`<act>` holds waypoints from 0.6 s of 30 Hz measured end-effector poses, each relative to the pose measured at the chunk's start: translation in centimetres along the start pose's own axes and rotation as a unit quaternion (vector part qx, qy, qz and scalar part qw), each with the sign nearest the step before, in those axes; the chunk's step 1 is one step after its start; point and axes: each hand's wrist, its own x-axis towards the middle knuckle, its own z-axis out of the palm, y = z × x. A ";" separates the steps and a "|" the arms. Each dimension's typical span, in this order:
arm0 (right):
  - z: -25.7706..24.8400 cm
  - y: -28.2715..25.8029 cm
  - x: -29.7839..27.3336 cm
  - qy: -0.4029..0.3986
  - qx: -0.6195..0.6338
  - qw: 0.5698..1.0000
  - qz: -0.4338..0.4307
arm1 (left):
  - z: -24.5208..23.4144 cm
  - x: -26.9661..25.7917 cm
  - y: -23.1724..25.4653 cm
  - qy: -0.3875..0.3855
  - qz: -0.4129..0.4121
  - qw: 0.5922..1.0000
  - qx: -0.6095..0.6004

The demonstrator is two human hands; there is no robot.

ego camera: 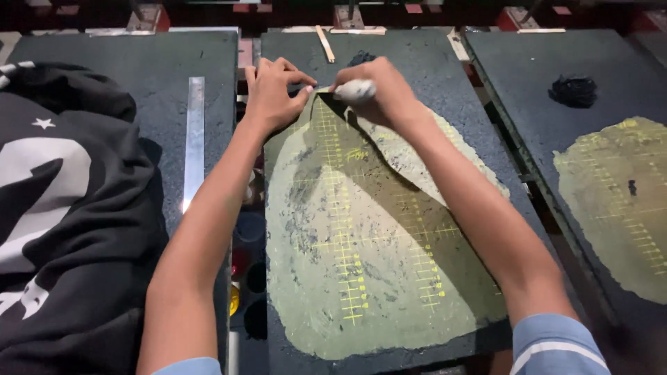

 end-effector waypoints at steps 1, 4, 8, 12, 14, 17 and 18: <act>0.9 0.9 0.3 0.003 -0.001 1.000 0.000 | 0.1 0.2 0.0 0.001 0.003 1.000 0.001; 2.9 2.7 0.4 0.040 -0.109 0.985 -0.131 | 0.3 0.2 -0.2 0.006 -0.004 1.000 0.005; 2.3 2.6 -0.2 0.039 -0.087 0.985 -0.143 | 0.3 0.0 -0.2 0.012 -0.020 1.000 -0.013; 0.0 -0.1 0.1 -0.018 -0.056 0.998 0.001 | 0.9 0.2 -0.9 0.052 -0.030 0.998 0.000; 1.4 1.2 0.4 0.004 -0.069 0.997 -0.047 | 1.1 0.2 -1.1 0.065 -0.048 0.997 -0.002; 1.9 2.3 0.4 0.035 -0.046 0.995 -0.081 | 1.2 0.0 -1.2 0.098 -0.099 0.990 -0.029; 1.6 2.5 0.7 0.049 -0.011 0.996 -0.068 | 0.9 0.3 -1.3 0.121 -0.129 0.983 -0.050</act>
